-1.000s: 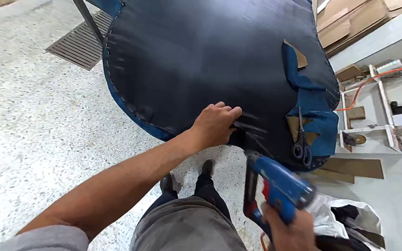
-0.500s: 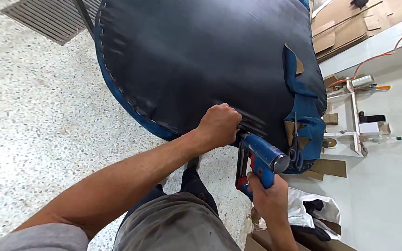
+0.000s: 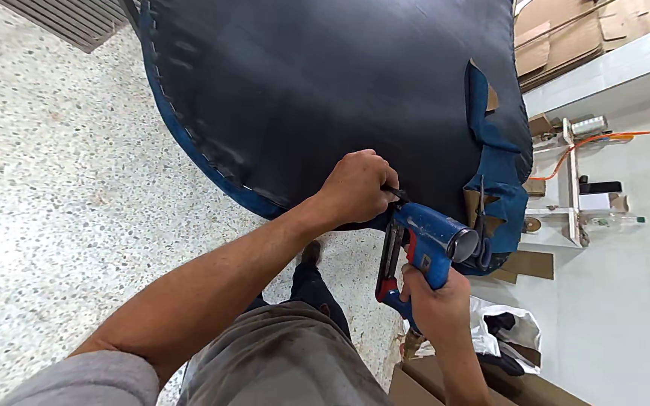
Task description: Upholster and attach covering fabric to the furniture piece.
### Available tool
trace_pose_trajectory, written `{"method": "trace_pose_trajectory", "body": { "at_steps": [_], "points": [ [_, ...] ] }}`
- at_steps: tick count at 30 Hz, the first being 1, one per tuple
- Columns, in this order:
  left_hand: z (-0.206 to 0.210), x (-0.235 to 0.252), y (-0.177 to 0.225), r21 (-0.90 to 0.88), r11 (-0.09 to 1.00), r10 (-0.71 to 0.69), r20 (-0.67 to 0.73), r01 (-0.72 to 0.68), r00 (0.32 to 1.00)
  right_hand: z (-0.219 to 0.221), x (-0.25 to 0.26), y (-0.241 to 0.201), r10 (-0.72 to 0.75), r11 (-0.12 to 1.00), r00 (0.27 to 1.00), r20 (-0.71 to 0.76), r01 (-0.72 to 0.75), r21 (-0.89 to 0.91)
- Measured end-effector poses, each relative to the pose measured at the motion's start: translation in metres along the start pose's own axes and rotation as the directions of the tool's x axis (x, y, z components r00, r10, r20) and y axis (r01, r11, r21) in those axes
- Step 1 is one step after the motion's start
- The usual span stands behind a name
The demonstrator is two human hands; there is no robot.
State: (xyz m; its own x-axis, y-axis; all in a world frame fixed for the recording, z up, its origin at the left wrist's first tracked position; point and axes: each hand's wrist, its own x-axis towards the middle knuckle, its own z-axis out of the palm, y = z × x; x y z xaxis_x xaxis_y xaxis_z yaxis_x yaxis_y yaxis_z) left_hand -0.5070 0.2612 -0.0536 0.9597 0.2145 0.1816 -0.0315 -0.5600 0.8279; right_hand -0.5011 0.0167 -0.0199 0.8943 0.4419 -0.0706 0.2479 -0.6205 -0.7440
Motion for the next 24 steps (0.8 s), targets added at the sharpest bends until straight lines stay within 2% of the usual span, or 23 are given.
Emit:
{"method": "trace_pose_trajectory", "body": {
  "at_steps": [4, 8, 9, 11, 13, 14, 16, 18, 19, 22, 24],
  "points": [
    [-0.004, 0.003, 0.004, -0.021, 0.999, -0.034, 0.026, 0.034, 0.999, -0.01, -0.002, -0.001, 0.034, 0.996, 0.999, 0.01, -0.033, -0.088],
    [-0.02, 0.006, 0.013, -0.01, 0.996, -0.089, 0.147, 0.091, 0.985, -0.067, -0.027, 0.013, -0.048, 0.998, 0.999, -0.01, 0.049, 0.028],
    [-0.022, 0.005, 0.016, 0.002, 0.996, -0.093, 0.158, 0.093, 0.983, -0.087, -0.031, 0.016, -0.056, 0.998, 0.998, -0.038, 0.056, -0.002],
    [-0.021, 0.0, 0.02, 0.049, 0.997, -0.06, 0.12, 0.054, 0.991, -0.127, -0.027, 0.019, -0.017, 0.975, 0.995, -0.1, -0.006, -0.223],
    [-0.015, -0.008, 0.025, 0.091, 0.995, 0.026, 0.05, -0.03, 0.998, -0.161, -0.006, 0.03, -0.011, 0.895, 0.979, -0.205, -0.081, -0.438],
    [-0.01, -0.014, 0.028, 0.101, 0.993, 0.061, 0.019, -0.063, 0.998, -0.176, 0.01, 0.043, -0.038, 0.883, 0.972, -0.234, -0.077, -0.463],
    [0.001, -0.028, 0.033, 0.118, 0.988, 0.104, -0.01, -0.102, 0.995, -0.205, 0.046, 0.074, -0.062, 0.922, 0.98, -0.187, -0.015, -0.387],
    [0.013, -0.044, 0.037, 0.192, 0.974, 0.115, 0.041, -0.12, 0.993, -0.221, 0.084, 0.102, -0.101, 0.943, 0.987, -0.127, 0.054, -0.33],
    [0.019, -0.051, 0.04, 0.254, 0.959, 0.119, 0.042, -0.126, 0.992, -0.221, 0.102, 0.113, -0.13, 0.933, 0.984, -0.12, 0.081, -0.35],
    [0.045, -0.058, 0.042, 0.503, 0.855, 0.21, -0.109, -0.128, 0.972, -0.203, 0.146, 0.127, -0.175, 0.871, 0.976, -0.128, 0.093, -0.482],
    [0.061, -0.051, 0.041, 0.639, 0.761, 0.227, -0.1, -0.112, 0.969, -0.191, 0.166, 0.13, -0.171, 0.856, 0.978, -0.121, 0.087, -0.51]
  ]
}}
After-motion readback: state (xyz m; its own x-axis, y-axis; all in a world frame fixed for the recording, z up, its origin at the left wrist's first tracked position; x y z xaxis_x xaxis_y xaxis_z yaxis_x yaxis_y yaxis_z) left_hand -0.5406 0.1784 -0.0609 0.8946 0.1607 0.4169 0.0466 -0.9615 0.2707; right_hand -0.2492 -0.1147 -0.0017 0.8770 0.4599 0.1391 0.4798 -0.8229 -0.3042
